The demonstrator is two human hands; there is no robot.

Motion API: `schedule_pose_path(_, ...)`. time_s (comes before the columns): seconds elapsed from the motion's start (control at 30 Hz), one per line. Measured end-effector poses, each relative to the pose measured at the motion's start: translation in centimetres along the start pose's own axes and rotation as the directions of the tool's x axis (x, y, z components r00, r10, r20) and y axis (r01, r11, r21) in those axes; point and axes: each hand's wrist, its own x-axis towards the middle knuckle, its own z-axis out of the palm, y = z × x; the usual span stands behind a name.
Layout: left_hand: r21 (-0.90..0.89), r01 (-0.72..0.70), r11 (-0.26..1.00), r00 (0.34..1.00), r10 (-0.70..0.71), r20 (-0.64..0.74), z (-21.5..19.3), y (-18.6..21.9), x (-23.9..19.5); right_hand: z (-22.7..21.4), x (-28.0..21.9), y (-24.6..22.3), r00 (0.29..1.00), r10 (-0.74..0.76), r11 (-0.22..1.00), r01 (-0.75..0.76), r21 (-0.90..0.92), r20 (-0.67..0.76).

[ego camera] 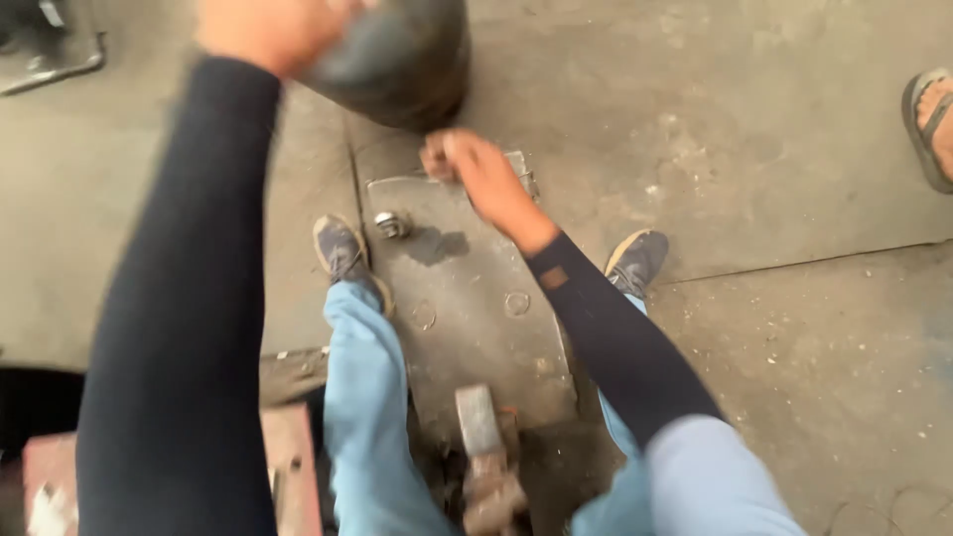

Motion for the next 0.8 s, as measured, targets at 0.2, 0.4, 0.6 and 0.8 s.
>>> schedule_pose_path(0.2, -0.196, -0.015, 0.980, 0.999, 0.008, -0.035, -8.0, 10.3, -5.1, 8.6, -3.4, 1.1, 0.991, 0.134, 0.627, -0.065, 0.776, -0.025)
schedule_pose_path(0.4, -0.222, 0.147, 0.964, 0.988, -0.136, 0.067, 2.2, 23.6, -15.4, 8.1, -20.6, 27.1, 0.991, -0.012, -0.005, 0.136, 0.991, -0.136)
schedule_pose_path(0.6, -0.456, 0.290, 0.841, 0.946, -0.179, 0.272, 3.5, 27.7, -26.1, 5.9, -25.2, 21.5, 0.763, 0.619, 0.265, 0.020, 0.964, -0.186)
schedule_pose_path(0.8, -0.584, 0.505, 0.635, 0.813, -0.578, 0.075, 3.5, 26.4, -36.8, 4.9, -28.8, 19.8, 0.724, 0.557, 0.607, -0.019, 0.795, -0.408)
